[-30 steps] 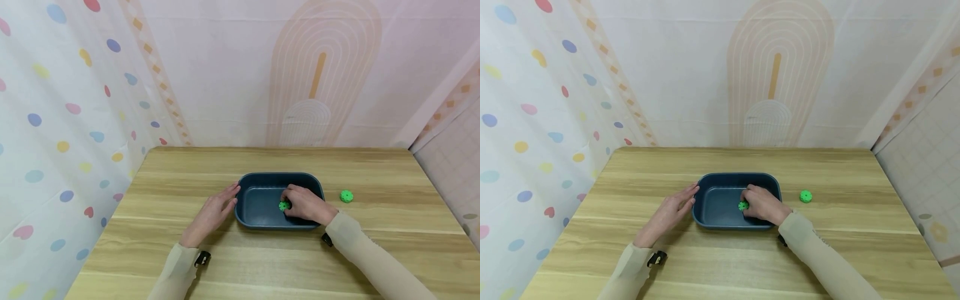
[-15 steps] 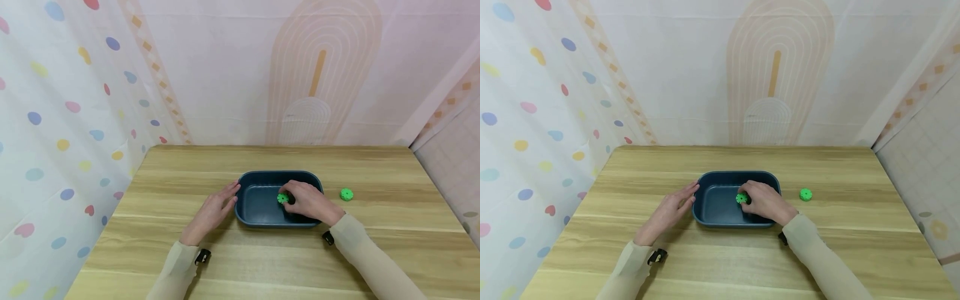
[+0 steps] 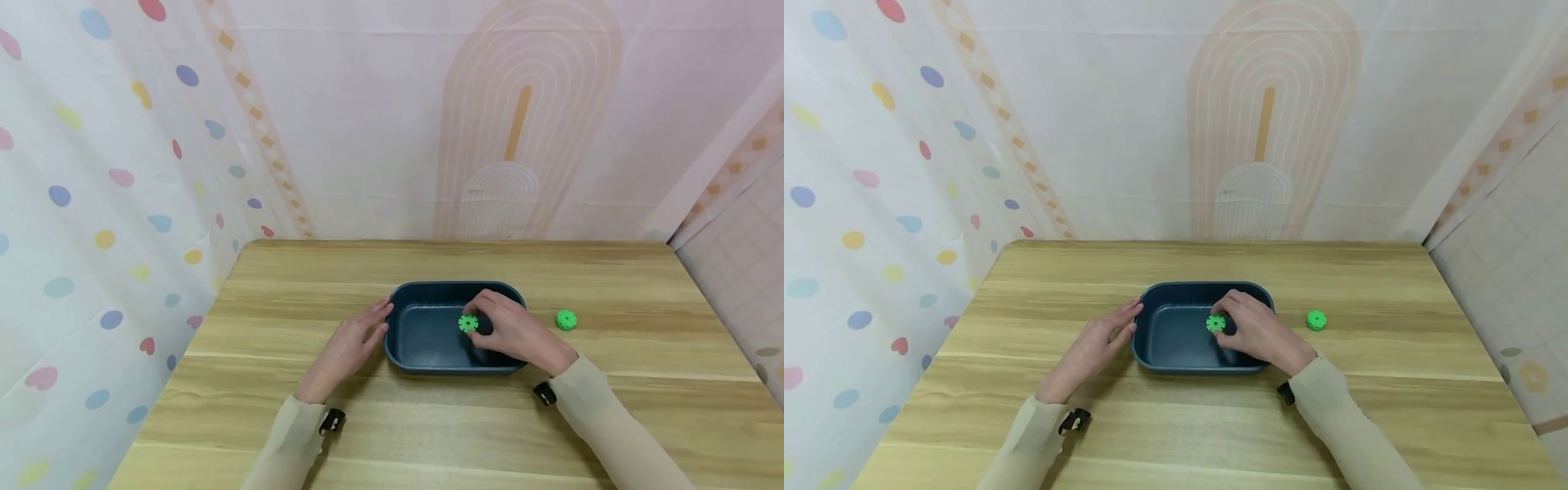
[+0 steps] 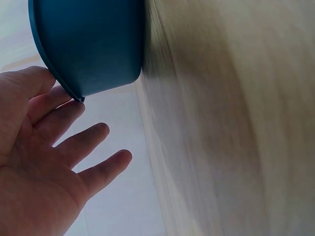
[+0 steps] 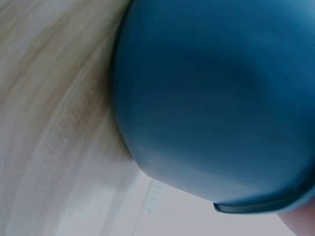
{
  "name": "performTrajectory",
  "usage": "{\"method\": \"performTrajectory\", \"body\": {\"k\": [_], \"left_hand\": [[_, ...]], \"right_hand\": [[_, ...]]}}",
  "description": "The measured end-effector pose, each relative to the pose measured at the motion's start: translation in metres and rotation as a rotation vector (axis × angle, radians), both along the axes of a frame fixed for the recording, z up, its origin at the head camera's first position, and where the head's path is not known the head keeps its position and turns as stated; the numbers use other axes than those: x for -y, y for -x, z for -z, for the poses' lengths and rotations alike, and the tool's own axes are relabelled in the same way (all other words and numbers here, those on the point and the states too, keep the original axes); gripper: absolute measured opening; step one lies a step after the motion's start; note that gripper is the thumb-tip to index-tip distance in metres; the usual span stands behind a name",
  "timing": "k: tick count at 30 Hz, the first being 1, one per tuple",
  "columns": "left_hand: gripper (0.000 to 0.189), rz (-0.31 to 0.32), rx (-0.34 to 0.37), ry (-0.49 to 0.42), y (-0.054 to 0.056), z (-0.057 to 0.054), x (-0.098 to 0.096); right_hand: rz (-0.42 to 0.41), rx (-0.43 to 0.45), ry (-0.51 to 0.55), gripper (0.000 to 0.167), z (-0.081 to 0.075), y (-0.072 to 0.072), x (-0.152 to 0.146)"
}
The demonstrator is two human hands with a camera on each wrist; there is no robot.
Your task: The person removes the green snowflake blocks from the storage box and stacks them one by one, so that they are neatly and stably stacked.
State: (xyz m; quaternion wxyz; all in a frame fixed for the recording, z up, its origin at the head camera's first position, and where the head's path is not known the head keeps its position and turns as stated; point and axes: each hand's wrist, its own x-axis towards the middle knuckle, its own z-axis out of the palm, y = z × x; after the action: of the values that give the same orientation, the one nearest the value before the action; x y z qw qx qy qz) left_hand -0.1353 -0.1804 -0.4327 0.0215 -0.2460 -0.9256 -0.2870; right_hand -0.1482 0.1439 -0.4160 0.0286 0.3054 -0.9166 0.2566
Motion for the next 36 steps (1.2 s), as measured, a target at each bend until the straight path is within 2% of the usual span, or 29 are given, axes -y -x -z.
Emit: {"method": "performTrajectory", "body": {"k": [4, 13, 18, 30, 36], "left_hand": [[0.044, 0.003, 0.0, 0.0, 0.001, 0.001, 0.0], [0.043, 0.007, -0.034, -0.021, 0.001, 0.002, 0.001], [0.043, 0.005, -0.027, -0.018, 0.001, 0.002, 0.0], [0.044, 0.007, -0.016, -0.009, 0.002, 0.002, 0.001], [0.044, 0.002, -0.008, -0.007, 0.001, 0.003, 0.001]], "right_hand": [[-0.007, -0.02, 0.029, 0.028, -0.002, -0.002, -0.002], [0.008, 0.0, 0.104, 0.029, -0.007, -0.006, -0.011], [0.015, -0.007, 0.13, 0.028, -0.008, -0.006, -0.015], [0.045, -0.091, 0.184, 0.028, -0.01, -0.008, -0.026], [0.038, -0.101, 0.203, 0.03, -0.011, -0.008, -0.032]]}}
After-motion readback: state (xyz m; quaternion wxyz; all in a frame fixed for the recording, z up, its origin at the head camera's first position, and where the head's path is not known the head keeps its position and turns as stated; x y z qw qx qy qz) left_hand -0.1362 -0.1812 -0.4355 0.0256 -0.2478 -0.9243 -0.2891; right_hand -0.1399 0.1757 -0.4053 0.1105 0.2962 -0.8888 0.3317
